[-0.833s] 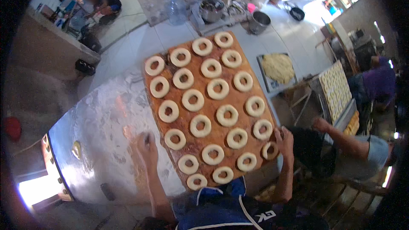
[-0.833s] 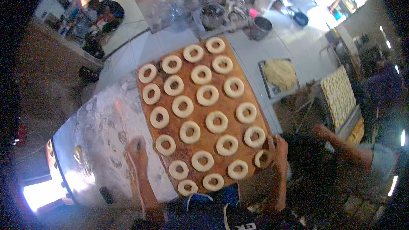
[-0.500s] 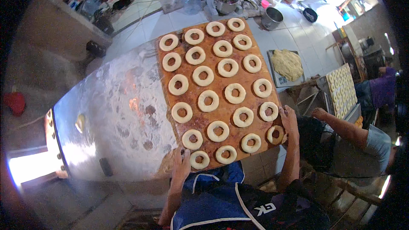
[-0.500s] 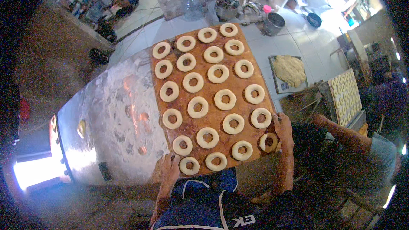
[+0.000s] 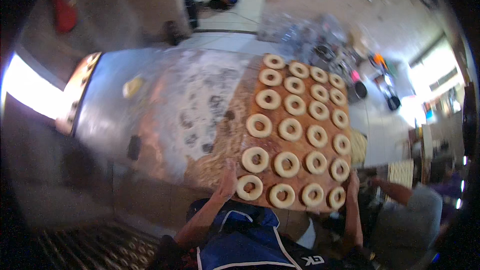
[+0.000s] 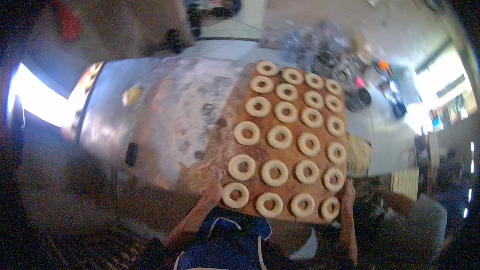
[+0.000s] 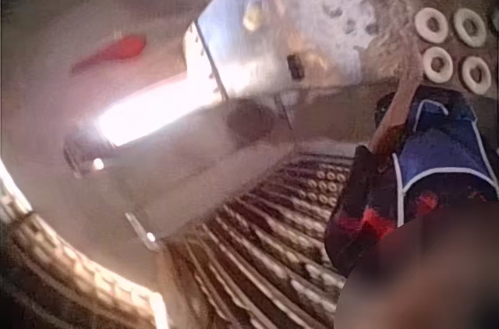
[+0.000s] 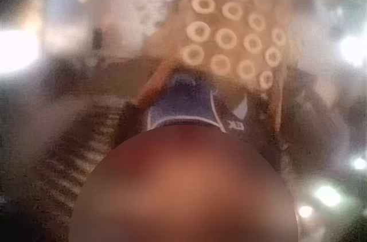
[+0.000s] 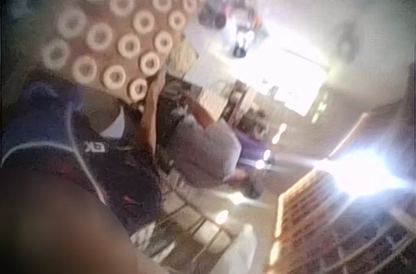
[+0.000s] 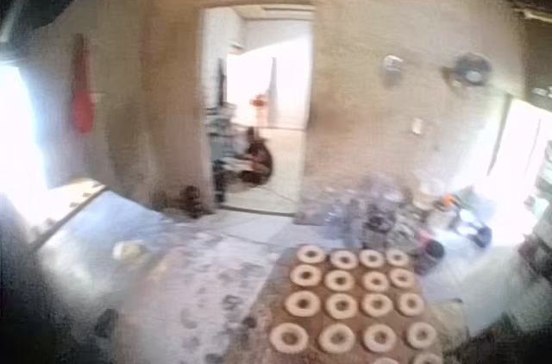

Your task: The person repeatedly picks up flattened dough discs from a wooden board, presses a hole in the center with fingers to form rings, and places them back on the board. The person then carries the board to a multi-tiered rack and stacks it with other boards of shaped dough.

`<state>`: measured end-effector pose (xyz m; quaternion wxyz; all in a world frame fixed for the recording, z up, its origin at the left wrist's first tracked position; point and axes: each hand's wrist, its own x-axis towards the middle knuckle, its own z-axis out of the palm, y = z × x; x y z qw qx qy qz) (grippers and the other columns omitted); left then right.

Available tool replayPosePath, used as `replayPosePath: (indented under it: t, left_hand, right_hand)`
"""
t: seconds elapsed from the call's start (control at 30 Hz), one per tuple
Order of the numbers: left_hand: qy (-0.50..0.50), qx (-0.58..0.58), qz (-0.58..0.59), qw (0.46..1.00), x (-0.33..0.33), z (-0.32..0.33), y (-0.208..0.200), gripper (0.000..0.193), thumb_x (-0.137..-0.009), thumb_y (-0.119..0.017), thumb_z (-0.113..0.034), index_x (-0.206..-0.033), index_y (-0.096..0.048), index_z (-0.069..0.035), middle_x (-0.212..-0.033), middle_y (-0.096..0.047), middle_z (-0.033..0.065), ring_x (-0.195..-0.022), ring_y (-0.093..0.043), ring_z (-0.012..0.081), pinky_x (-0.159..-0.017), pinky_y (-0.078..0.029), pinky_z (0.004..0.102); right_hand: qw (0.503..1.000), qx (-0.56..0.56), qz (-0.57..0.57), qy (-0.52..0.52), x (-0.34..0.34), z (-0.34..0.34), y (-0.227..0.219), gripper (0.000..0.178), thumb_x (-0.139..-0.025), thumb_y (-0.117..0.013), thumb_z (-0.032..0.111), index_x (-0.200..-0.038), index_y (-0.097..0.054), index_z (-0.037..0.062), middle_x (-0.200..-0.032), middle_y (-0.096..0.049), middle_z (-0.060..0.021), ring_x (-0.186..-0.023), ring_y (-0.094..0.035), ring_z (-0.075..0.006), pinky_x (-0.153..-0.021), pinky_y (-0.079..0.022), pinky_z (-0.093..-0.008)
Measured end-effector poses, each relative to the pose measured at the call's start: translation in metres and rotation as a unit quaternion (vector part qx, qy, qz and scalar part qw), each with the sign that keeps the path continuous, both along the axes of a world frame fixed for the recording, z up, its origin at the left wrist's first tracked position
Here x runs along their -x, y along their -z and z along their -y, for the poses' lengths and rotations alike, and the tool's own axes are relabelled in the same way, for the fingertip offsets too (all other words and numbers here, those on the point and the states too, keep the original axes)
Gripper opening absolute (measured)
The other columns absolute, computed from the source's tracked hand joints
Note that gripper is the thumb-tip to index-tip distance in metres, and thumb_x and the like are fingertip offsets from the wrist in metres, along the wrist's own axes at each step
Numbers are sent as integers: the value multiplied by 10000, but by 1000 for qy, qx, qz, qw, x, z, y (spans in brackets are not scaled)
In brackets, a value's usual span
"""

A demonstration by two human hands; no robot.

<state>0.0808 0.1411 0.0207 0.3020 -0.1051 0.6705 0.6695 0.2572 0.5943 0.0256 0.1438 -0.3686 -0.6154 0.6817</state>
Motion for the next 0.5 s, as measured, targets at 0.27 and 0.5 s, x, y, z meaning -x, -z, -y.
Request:
replayPosePath:
  t: [0.27, 0.5]
  left_hand:
    - [-83, -78, -213, 970, -55, 90, 20, 552, -1006, -447, -422, -1378, -409, -17, -1407, -442, 145, -1312, -400, 265, -1097, -334, 421]
    - [-238, -330, -177, 896, -144, 242, -24, 634, -1005, -386, -526, -1410, -371, -38, -1403, -453, 117, -1330, -398, 244, -1114, -326, 416]
  right_hand:
    - [848, -438, 73, -288, 139, 124, -8, 235, -982, -516, 236, -1064, -603, 34, -996, -614, -58, -895, -588, -174, -780, -493, -319]
    - [784, -429, -30, -447, 198, 328, -32, 243, -965, -546, 230, -1101, -592, 34, -1043, -607, -66, -935, -586, -183, -817, -489, -326]
